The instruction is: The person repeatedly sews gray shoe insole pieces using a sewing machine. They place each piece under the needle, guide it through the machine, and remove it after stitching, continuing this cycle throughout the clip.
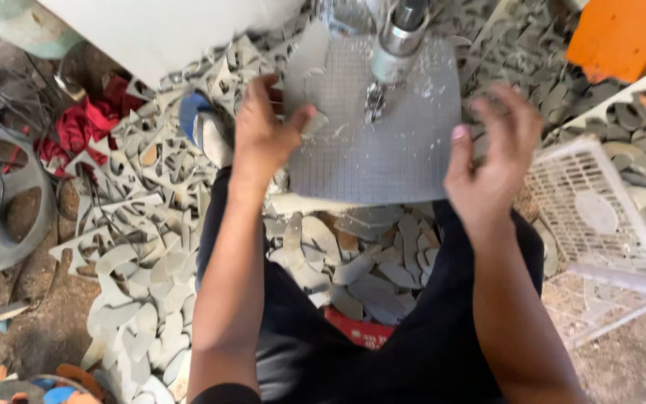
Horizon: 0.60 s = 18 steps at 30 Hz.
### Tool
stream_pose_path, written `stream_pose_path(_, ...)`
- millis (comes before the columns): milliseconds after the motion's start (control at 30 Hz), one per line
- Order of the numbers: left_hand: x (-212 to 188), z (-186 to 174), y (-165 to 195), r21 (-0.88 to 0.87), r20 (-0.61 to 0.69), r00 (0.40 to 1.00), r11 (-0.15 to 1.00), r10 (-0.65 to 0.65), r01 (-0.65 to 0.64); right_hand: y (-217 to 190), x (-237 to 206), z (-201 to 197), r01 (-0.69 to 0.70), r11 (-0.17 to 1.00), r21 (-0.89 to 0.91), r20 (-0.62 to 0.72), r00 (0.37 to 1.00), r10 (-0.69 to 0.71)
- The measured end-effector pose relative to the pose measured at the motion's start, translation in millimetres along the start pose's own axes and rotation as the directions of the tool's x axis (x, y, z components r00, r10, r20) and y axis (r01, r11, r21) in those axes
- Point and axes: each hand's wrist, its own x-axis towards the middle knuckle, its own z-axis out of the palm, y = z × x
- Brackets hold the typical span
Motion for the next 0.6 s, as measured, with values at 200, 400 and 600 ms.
stream_pose_path(200,-6.1,-51.8,-21.0,-0.424,0.362,0.91,0.834,-0.2,0.352,-68.9,-25.4,17.0,0.26,0.929,0.263,0.165,0.937,-0.309)
stream_pose_path(400,-31.8,-75.7,35.5,-0.61,0.529,0.777,0.79,0.342,0.067,-76.9,-17.3,20.2,0.244,0.957,0.158,0.264,0.923,-0.279)
stream_pose_path(600,-107.6,66.9,156.4,-0.687,0.529,0.703,0.726,0.475,0.028,-86.3,-19.5,31.8,0.23,0.968,0.098,0.225,0.943,-0.247)
